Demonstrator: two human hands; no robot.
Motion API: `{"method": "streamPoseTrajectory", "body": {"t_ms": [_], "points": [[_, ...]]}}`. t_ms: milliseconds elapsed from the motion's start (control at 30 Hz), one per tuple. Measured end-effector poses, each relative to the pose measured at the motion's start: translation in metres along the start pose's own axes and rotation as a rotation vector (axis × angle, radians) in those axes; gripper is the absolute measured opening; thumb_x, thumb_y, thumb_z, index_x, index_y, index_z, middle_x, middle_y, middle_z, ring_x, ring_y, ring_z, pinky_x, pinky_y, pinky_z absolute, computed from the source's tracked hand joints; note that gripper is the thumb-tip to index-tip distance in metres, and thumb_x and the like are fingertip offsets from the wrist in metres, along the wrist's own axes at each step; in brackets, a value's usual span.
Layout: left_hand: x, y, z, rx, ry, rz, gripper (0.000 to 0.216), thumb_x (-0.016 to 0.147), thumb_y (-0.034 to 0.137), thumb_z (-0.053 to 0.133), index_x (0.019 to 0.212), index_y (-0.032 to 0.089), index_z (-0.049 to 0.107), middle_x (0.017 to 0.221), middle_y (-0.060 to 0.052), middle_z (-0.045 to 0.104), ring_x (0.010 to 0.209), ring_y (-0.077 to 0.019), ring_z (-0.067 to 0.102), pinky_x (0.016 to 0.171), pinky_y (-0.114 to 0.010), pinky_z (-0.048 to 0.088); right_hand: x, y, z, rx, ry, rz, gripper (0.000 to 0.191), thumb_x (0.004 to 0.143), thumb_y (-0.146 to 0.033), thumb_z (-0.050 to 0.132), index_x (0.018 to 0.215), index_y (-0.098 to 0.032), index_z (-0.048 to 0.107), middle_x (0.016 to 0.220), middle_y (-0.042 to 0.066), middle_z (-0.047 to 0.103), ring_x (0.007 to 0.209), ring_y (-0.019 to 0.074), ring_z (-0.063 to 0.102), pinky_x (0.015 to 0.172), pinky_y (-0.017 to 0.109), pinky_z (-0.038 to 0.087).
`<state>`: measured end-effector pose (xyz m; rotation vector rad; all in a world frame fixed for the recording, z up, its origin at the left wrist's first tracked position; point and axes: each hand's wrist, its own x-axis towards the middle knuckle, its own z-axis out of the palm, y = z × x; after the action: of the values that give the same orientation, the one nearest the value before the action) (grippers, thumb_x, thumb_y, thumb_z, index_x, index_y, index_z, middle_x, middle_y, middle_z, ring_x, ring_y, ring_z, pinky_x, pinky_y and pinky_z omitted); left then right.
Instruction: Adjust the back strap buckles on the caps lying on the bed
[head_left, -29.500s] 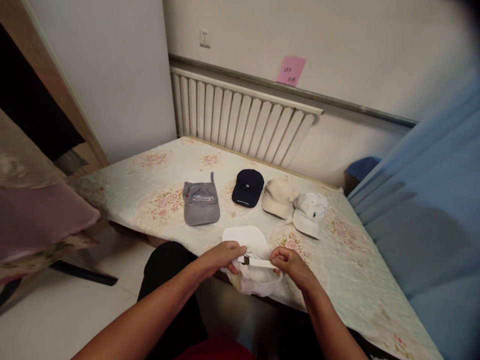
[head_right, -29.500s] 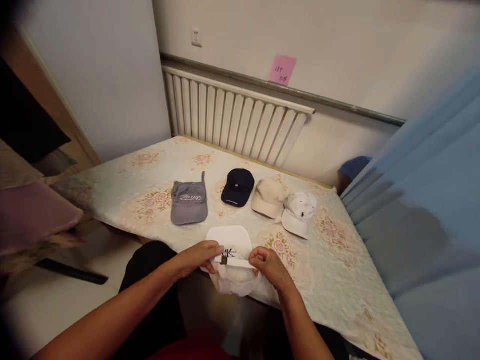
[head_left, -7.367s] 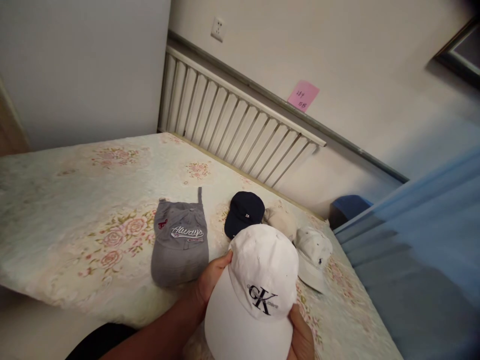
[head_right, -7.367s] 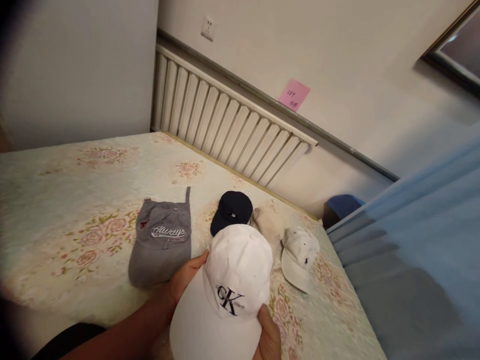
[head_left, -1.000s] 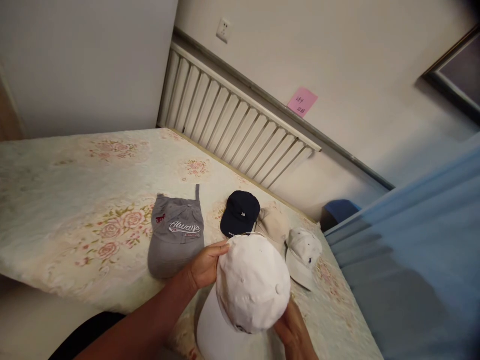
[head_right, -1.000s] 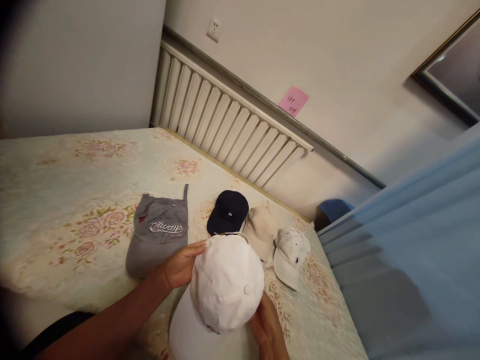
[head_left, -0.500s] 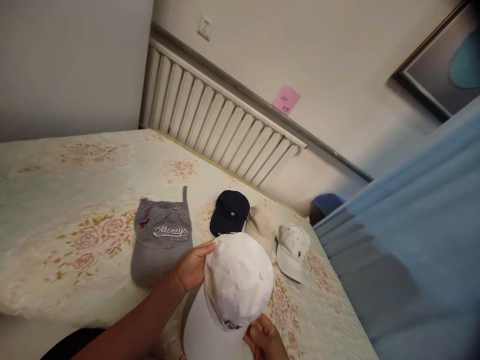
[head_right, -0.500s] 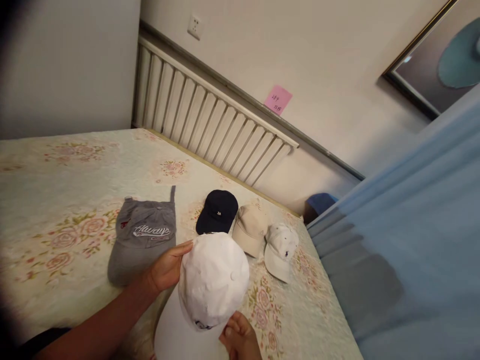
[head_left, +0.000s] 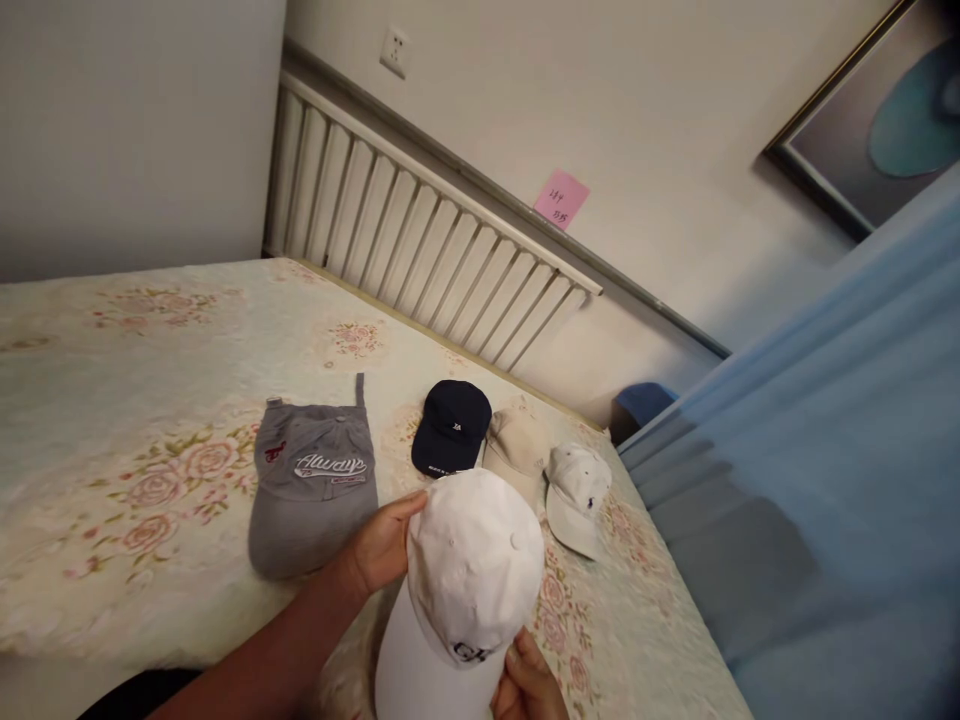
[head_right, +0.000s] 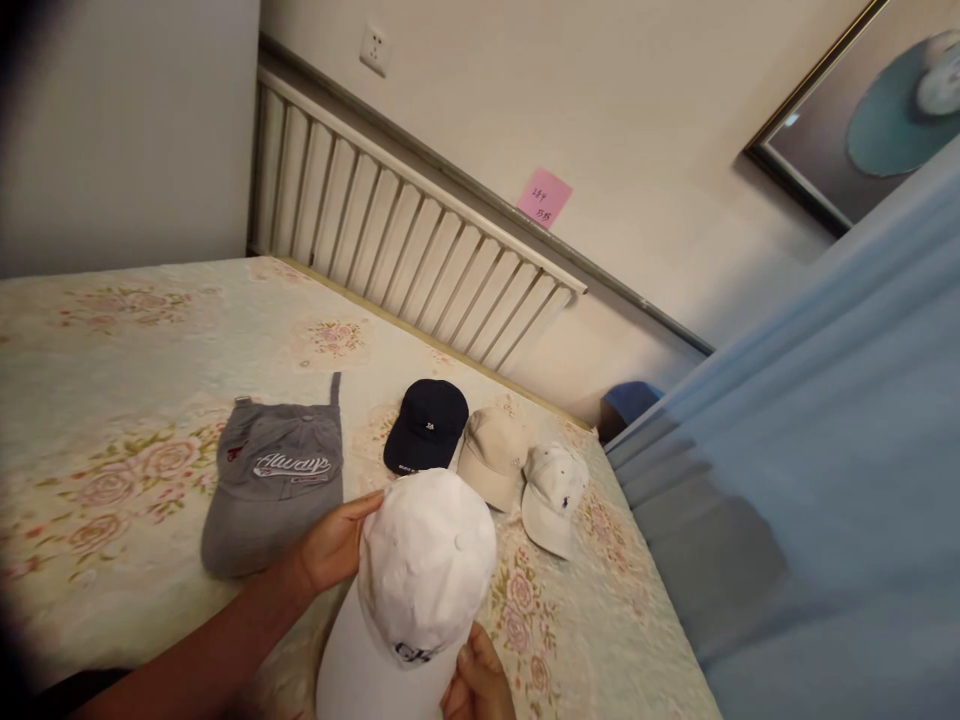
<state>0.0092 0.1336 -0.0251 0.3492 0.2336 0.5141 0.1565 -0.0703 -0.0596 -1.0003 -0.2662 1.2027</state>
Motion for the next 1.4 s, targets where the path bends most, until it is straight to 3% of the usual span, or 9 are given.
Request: {"method": "streamPoseTrajectory", "body": {"t_ms": [200,467,600,800,933,1100,1267,1400], "points": [[0.004,-0.004,-0.002,-0.045,-0.037,-0.105,0.039,0.086,0.033,0.049,0.114,0.008,0.059,0.094,-0.009,0.072,0.098,-0.0246,0.063,0.096,-0.034,0.039,0.011,0.01,-0.018,0.066,0.039,-0.056,0.037,0.053,-0.023,0.081,0.088,-0.019,0.069,0.096,0.01,0.072,0.091,0.0208,0.066,0.089,0.033,0.046],[-0.005,-0.018,-0.007,0.012,-0.027,-0.074,0.06,0.086,0.051,0.041,0.133,0.013,0.042,0.113,-0.01,0.065,0.108,-0.0255,0.058,0.102,-0.037,0.034,0.015,0.016,-0.024,0.136,-0.007,-0.077,0.039,0.059,-0.025,0.078,0.096,-0.02,0.067,0.105,0.01,0.069,0.101,0.0238,0.062,0.098,0.041,0.038],[-0.014,-0.035,-0.007,0.017,-0.035,-0.106,0.066,0.083,0.058,0.041,0.134,0.017,0.042,0.118,-0.009,0.063,0.114,-0.0278,0.054,0.102,-0.041,0.033,0.015,0.017,-0.028,0.15,0.008,-0.079,0.04,0.059,-0.027,0.079,0.096,-0.019,0.067,0.107,0.01,0.068,0.103,0.025,0.06,0.101,0.043,0.035],[-0.039,-0.062,-0.004,-0.005,-0.096,-0.013,0.066,0.083,0.062,0.035,0.131,0.018,0.045,0.122,-0.012,0.06,0.117,-0.0292,0.051,0.101,-0.045,0.033,0.013,0.017,-0.031,0.169,-0.052,-0.061,0.038,0.064,-0.025,0.075,0.1,-0.02,0.065,0.107,0.01,0.068,0.105,0.0249,0.06,0.102,0.044,0.035],[-0.057,-0.075,-0.005,0.028,-0.127,0.005,0.065,0.085,0.059,0.034,0.127,0.014,0.05,0.118,-0.015,0.062,0.115,-0.0305,0.052,0.102,-0.046,0.032,0.01,0.015,-0.029,0.17,-0.095,-0.064,0.034,0.068,-0.025,0.072,0.101,-0.019,0.064,0.105,0.01,0.068,0.103,0.0239,0.06,0.1,0.044,0.036],[-0.068,-0.087,-0.014,0.11,-0.048,0.086,0.052,0.085,0.049,0.044,0.117,0.011,0.06,0.112,-0.016,0.065,0.11,-0.0308,0.056,0.1,-0.044,0.034,0.01,0.016,-0.032,0.19,-0.124,-0.06,0.034,0.072,-0.023,0.069,0.105,-0.02,0.062,0.107,0.01,0.068,0.102,0.0227,0.061,0.098,0.042,0.039],[-0.079,-0.098,-0.017,0.219,-0.016,0.202,0.042,0.08,0.029,0.059,0.119,0.014,0.058,0.114,-0.015,0.064,0.11,-0.0294,0.056,0.098,-0.043,0.036,0.014,0.021,-0.036,0.2,-0.169,-0.06,0.034,0.074,-0.024,0.066,0.107,-0.018,0.06,0.109,0.013,0.067,0.102,0.0253,0.061,0.093,0.045,0.042],[-0.082,-0.104,-0.015,0.274,-0.023,0.202,0.046,0.077,0.027,0.064,0.12,0.013,0.057,0.112,-0.016,0.064,0.109,-0.0306,0.057,0.096,-0.043,0.039,0.016,0.022,-0.038,0.189,-0.202,-0.089,0.033,0.076,-0.025,0.064,0.108,-0.018,0.06,0.111,0.012,0.066,0.102,0.0237,0.061,0.096,0.044,0.039]]}}
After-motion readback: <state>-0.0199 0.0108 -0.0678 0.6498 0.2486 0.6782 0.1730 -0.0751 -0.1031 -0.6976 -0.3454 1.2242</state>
